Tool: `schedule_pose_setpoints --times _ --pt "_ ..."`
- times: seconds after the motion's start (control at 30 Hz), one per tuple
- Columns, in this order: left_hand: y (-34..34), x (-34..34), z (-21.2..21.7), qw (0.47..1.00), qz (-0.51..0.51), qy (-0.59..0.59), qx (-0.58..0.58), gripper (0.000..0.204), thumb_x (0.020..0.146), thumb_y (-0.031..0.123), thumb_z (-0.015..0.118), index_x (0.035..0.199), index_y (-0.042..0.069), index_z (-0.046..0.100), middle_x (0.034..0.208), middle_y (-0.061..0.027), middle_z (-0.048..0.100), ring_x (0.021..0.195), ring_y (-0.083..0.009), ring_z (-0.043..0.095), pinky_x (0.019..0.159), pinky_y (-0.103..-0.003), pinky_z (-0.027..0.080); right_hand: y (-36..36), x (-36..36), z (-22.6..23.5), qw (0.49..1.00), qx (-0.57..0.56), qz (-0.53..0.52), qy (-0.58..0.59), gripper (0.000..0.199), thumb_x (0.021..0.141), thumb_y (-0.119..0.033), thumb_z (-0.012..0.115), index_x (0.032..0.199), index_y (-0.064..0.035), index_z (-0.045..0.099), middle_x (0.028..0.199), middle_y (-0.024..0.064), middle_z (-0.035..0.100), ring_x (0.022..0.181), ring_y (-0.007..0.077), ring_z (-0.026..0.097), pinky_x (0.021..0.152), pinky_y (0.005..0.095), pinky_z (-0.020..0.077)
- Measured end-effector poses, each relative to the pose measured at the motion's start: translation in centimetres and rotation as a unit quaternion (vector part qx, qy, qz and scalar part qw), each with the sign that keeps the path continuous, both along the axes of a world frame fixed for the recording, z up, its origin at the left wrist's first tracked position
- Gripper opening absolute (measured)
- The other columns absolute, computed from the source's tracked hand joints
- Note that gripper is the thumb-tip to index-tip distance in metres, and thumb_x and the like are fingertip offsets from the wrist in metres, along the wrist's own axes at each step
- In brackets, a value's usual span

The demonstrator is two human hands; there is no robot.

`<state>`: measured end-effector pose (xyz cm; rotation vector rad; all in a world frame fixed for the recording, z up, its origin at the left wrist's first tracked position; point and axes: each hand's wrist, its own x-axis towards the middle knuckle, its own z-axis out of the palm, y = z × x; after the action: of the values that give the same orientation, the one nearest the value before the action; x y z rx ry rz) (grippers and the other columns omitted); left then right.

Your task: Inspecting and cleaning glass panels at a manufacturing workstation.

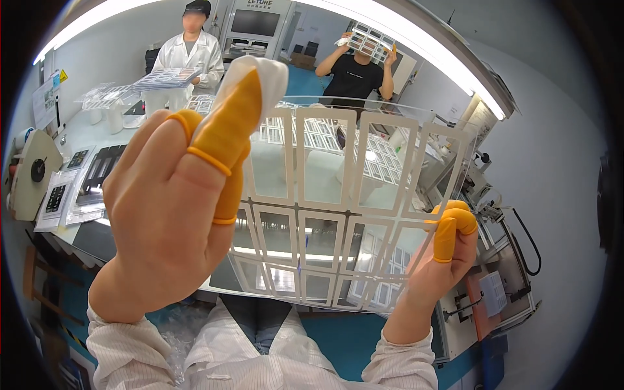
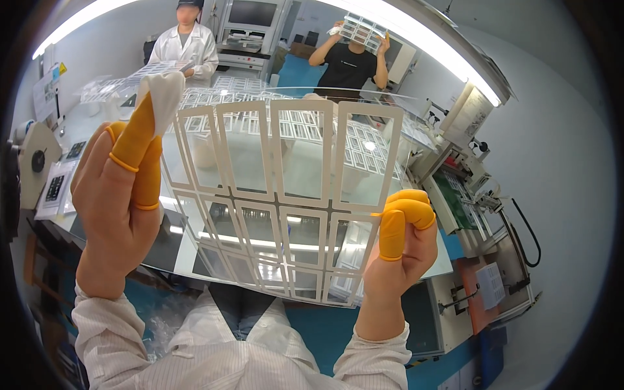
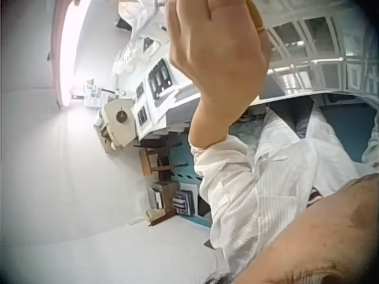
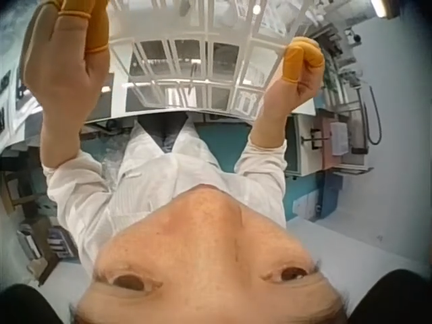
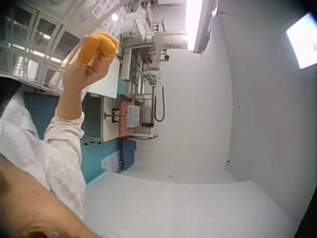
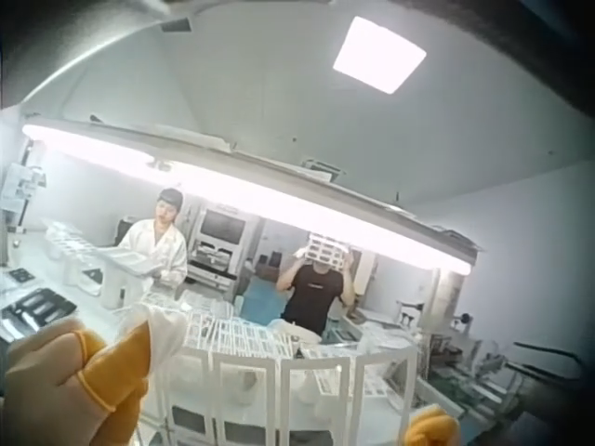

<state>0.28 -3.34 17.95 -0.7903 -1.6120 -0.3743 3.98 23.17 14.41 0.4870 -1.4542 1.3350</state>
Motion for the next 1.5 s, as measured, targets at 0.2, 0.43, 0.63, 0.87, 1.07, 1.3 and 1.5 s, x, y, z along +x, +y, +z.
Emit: schedule_pose_setpoints --times 0.2,0.43,0.63,0.87,1.07,1.3,1.5 --pt "-0.9 0.3 -0.4 0.999 0.031 -0.033 0.014 0.028 0.074 -0.004 0.059 0.102 -0.003 0.053 0.081 -0.0150 0.052 0.065 -0.0267 0.053 0.056 -0.031 0.042 0.5 -0.1 -0.1 1.000 -0.010 0.020 0.001 0.016 0.083 -0.015 0.060 0.090 -0.0021 0.054 0.091 0.0050 0.056 0.084 0.0109 0.051 0.084 0.0257 0.0370" --pt "-1.5 -0.1 -0.8 0.998 0.033 -0.025 0.038 0.024 0.076 -0.002 0.059 0.099 -0.004 0.054 0.078 -0.0138 0.052 0.063 -0.0252 0.052 0.054 -0.030 0.041 0.7 -0.4 0.2 0.999 -0.034 0.029 0.001 0.017 0.085 -0.016 0.057 0.095 -0.0020 0.055 0.093 0.0048 0.057 0.085 0.0107 0.052 0.080 0.0246 0.0380" --pt "-2.1 0.0 -1.2 0.996 0.052 -0.044 0.049 0.022 0.077 -0.001 0.059 0.099 -0.004 0.055 0.078 -0.0126 0.053 0.062 -0.0226 0.052 0.053 -0.029 0.040 1.9 -0.6 0.1 0.996 -0.029 0.089 -0.009 0.019 0.087 -0.013 0.052 0.102 -0.0008 0.055 0.099 0.0065 0.058 0.095 0.0150 0.054 0.090 0.0291 0.0382" --pt "-2.2 -0.5 -1.6 0.996 0.052 -0.040 0.058 0.020 0.078 0.000 0.059 0.096 -0.004 0.054 0.074 -0.0118 0.050 0.058 -0.0217 0.050 0.051 -0.028 0.038 3.1 -0.9 0.3 0.994 -0.067 0.088 -0.013 0.019 0.088 -0.014 0.051 0.100 -0.0006 0.054 0.097 0.0079 0.057 0.093 0.0144 0.053 0.089 0.0268 0.0383" --pt "-1.4 -0.4 -1.9 0.999 0.000 -0.040 0.015 0.016 0.077 -0.003 0.058 0.092 -0.005 0.053 0.070 -0.0116 0.047 0.057 -0.0228 0.047 0.048 -0.029 0.036 3.5 -1.1 0.6 0.994 -0.094 0.056 0.001 0.018 0.089 -0.015 0.049 0.099 -0.0005 0.054 0.095 0.0078 0.057 0.087 0.0132 0.052 0.087 0.0270 0.0389" --pt "1.1 0.6 -2.4 0.993 -0.101 -0.041 -0.050 0.029 0.064 -0.003 0.065 0.091 -0.006 0.056 0.062 -0.0091 0.041 0.049 -0.0212 0.042 0.040 -0.028 0.033 2.4 -0.6 0.8 0.995 -0.093 0.038 0.023 0.018 0.088 -0.014 0.051 0.100 -0.0005 0.053 0.095 0.0083 0.057 0.088 0.0132 0.052 0.088 0.0273 0.0385" --pt "-0.7 -1.0 -1.4 0.987 -0.082 0.016 0.135 0.030 0.077 0.004 0.062 0.104 -0.004 0.057 0.082 -0.0112 0.058 0.058 -0.0129 0.049 0.051 -0.021 0.039 2.8 -0.4 0.7 0.995 -0.070 0.067 0.027 0.020 0.088 -0.014 0.051 0.101 0.0005 0.054 0.097 0.0089 0.057 0.094 0.0155 0.053 0.091 0.0287 0.0378"
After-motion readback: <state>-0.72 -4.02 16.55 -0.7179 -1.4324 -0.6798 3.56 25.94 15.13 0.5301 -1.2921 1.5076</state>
